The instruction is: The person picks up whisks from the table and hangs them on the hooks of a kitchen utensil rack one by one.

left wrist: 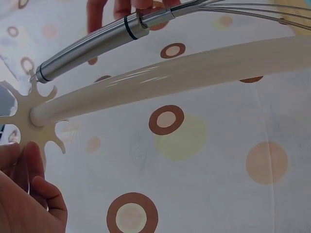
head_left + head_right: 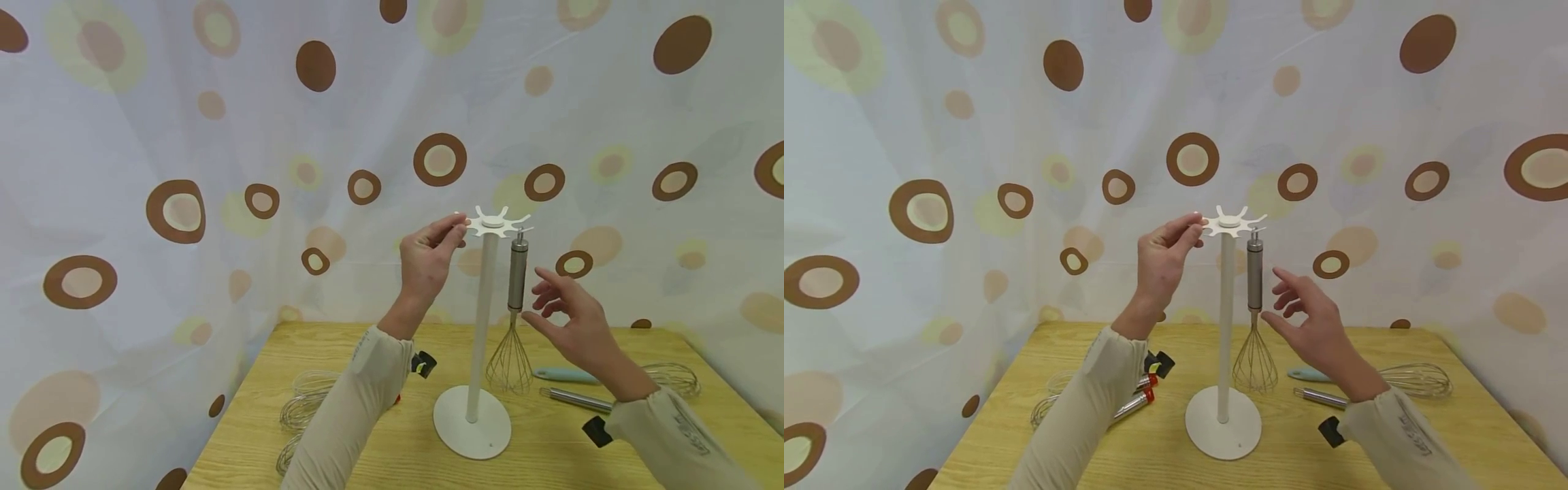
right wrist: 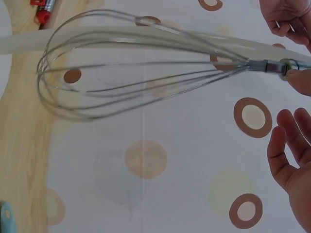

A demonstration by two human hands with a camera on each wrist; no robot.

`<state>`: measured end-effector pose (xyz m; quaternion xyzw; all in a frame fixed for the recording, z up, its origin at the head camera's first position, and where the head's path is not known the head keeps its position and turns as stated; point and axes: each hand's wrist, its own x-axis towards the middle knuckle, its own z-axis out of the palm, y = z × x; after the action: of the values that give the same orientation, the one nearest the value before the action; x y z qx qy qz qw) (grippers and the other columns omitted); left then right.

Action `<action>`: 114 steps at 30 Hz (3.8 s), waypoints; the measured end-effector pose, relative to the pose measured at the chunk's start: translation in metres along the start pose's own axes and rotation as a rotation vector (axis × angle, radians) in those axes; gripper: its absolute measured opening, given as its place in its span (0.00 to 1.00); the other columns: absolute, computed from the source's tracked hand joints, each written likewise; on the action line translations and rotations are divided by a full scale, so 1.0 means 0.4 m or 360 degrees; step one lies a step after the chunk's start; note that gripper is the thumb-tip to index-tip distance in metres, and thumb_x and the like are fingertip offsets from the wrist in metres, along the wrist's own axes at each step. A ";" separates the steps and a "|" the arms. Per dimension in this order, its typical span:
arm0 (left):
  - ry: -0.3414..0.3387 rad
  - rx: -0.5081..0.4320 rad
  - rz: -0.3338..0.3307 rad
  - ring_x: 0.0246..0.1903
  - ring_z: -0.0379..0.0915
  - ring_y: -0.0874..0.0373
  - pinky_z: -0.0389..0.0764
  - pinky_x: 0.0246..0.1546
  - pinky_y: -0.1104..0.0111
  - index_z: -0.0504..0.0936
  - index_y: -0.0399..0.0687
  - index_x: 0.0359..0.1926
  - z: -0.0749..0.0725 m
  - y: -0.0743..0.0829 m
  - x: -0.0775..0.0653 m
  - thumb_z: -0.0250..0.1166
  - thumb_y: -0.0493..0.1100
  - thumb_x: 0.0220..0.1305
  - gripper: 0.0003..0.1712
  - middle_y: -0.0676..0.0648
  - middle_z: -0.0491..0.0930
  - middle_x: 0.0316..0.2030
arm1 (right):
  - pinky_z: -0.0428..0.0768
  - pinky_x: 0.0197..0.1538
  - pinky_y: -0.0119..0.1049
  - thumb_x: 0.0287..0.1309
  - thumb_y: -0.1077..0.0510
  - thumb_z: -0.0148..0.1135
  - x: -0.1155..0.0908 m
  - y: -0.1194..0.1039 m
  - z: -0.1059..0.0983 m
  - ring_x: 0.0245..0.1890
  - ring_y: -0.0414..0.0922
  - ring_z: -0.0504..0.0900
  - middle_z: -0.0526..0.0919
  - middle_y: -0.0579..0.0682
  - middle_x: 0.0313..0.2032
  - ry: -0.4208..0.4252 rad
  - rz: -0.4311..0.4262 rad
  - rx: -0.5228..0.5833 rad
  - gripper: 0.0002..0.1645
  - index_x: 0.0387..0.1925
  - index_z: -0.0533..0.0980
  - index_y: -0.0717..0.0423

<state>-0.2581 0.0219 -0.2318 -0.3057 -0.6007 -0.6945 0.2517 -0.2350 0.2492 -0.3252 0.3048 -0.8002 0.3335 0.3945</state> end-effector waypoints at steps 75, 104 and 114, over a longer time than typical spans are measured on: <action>-0.0047 0.0031 -0.0037 0.39 0.77 0.58 0.73 0.33 0.76 0.83 0.28 0.41 -0.019 -0.021 -0.017 0.61 0.32 0.62 0.10 0.37 0.80 0.48 | 0.79 0.37 0.37 0.55 0.71 0.60 -0.320 0.330 -0.047 0.39 0.50 0.80 0.76 0.67 0.50 -0.1376 0.0574 0.0193 0.27 0.58 0.69 0.71; -0.0187 -0.0003 -0.0008 0.29 0.64 0.65 0.65 0.30 0.74 0.72 0.27 0.41 -0.030 -0.036 -0.005 0.51 0.32 0.70 0.08 0.32 0.75 0.52 | 0.75 0.44 0.21 0.48 0.84 0.57 -0.032 -0.022 -0.051 0.49 0.33 0.74 0.75 0.42 0.52 -0.0199 0.0128 0.0395 0.38 0.63 0.66 0.66; -0.0239 -0.0054 -0.0004 0.33 0.66 0.64 0.68 0.35 0.74 0.71 0.29 0.44 -0.035 -0.075 0.007 0.51 0.34 0.71 0.09 0.33 0.74 0.54 | 0.75 0.46 0.22 0.46 0.87 0.55 0.042 -0.081 -0.034 0.48 0.36 0.75 0.74 0.45 0.50 0.0030 0.0064 0.0478 0.39 0.62 0.65 0.68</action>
<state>-0.2831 0.0125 -0.2515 -0.3604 -0.6064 -0.6801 0.1997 -0.2132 0.2369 -0.2953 0.3413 -0.7435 0.4600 0.3452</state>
